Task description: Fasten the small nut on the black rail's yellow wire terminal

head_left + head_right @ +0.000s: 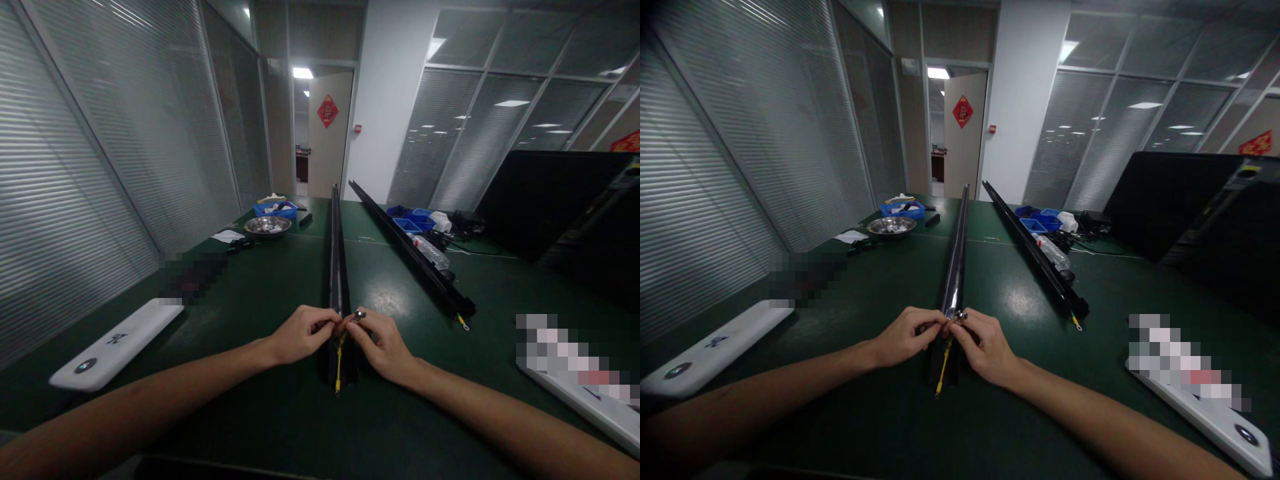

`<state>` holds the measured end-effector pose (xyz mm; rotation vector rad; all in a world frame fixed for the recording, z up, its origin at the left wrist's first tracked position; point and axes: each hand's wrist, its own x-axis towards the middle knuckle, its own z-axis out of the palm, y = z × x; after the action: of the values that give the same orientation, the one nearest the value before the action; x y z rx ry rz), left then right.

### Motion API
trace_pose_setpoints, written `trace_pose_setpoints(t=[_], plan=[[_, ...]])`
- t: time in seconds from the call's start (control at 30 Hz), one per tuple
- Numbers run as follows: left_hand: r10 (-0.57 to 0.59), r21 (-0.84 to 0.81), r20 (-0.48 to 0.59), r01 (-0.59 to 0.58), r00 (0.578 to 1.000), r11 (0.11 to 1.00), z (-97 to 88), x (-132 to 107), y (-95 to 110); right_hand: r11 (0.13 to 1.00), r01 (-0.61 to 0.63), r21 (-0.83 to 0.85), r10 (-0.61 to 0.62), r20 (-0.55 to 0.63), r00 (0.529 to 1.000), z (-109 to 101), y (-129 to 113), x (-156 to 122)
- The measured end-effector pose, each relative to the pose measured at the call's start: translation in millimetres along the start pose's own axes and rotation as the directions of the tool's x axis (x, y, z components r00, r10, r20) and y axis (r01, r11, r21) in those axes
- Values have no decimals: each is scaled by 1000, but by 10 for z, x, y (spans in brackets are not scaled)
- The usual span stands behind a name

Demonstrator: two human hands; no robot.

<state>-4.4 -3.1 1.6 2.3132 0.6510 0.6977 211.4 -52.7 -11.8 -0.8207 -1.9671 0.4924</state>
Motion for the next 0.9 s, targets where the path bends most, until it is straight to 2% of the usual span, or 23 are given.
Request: trace_pose_setpoints(t=[0.33, 0.6, 0.9], plan=[[4, -2, -5, -4, 1000, 1000, -5, -4, 1, 999, 21, 39, -21, 20, 1000, -5, 11, 2], [7, 3, 10, -7, 1000, 1000, -10, -2, -10, 1000, -17, 11, 16, 19, 1000, -12, -17, 9], [18, -12, 5, -18, 1000, 1000, -10, -1, 12, 998, 15, 55, -16, 25, 1000, 4, 23, 6]])
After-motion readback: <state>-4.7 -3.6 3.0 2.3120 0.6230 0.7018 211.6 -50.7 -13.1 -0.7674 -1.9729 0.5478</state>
